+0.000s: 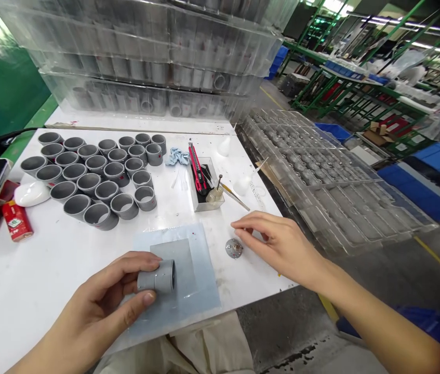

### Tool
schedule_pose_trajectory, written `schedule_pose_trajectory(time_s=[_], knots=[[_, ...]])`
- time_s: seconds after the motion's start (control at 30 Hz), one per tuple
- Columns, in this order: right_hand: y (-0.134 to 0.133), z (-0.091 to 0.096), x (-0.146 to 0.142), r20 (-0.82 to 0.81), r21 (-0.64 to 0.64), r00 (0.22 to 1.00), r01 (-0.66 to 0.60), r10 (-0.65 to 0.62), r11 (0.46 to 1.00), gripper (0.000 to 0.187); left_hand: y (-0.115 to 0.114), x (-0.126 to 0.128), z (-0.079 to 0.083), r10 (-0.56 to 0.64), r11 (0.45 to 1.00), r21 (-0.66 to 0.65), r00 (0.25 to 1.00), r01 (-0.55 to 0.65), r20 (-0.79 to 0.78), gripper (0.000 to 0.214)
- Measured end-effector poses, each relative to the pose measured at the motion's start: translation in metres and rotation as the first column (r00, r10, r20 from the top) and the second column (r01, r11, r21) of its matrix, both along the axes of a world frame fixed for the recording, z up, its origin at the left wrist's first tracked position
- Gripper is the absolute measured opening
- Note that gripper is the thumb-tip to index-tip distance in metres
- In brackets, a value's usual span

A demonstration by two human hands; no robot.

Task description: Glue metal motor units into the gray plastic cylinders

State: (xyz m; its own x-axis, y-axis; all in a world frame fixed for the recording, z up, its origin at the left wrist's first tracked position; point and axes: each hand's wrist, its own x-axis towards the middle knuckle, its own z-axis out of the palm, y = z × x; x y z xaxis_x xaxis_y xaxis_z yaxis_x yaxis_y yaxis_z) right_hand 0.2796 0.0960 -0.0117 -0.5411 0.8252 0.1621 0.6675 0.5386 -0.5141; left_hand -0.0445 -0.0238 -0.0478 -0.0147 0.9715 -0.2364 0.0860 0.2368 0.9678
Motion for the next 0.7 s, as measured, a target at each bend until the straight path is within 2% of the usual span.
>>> schedule_pose_trajectory(time_s=[0.1, 0.27, 0.37, 0.47, 0.6, 0.7], knots=[[-0.013, 0.004, 0.011, 0.102, -0.053, 0.995, -0.004, 0.010, 0.999, 0.021, -0.002, 0.001, -0.005, 0.004, 1.000, 0.015, 1.000, -0.004, 0.017, 0.024], [-0.025, 0.008, 0.006, 0.263, -0.001, 0.964, -0.051, 0.049, 0.999, 0.026, -0.002, -0.001, -0.007, 0.006, 1.000, 0.027, 1.000, -0.006, -0.016, 0.027], [-0.025, 0.009, 0.001, 0.299, 0.033, 0.953, -0.059, 0.046, 0.998, 0.024, -0.001, -0.002, -0.004, 0.005, 1.000, 0.012, 0.999, -0.004, -0.041, 0.028], [-0.023, 0.010, -0.001, 0.302, -0.005, 0.952, -0.037, 0.037, 0.999, 0.022, 0.000, -0.002, 0.000, 0.007, 0.999, -0.041, 1.000, -0.006, 0.001, 0.031], [-0.023, 0.011, -0.007, 0.220, -0.002, 0.975, -0.018, 0.018, 1.000, 0.014, 0.000, -0.001, 0.003, 0.031, 0.996, -0.087, 0.997, -0.024, 0.076, 0.035], [-0.033, 0.012, -0.023, -0.030, 0.000, 1.000, 0.002, -0.002, 1.000, 0.011, 0.000, -0.001, 0.004, 0.015, 0.997, -0.075, 0.994, -0.007, 0.112, 0.034]])
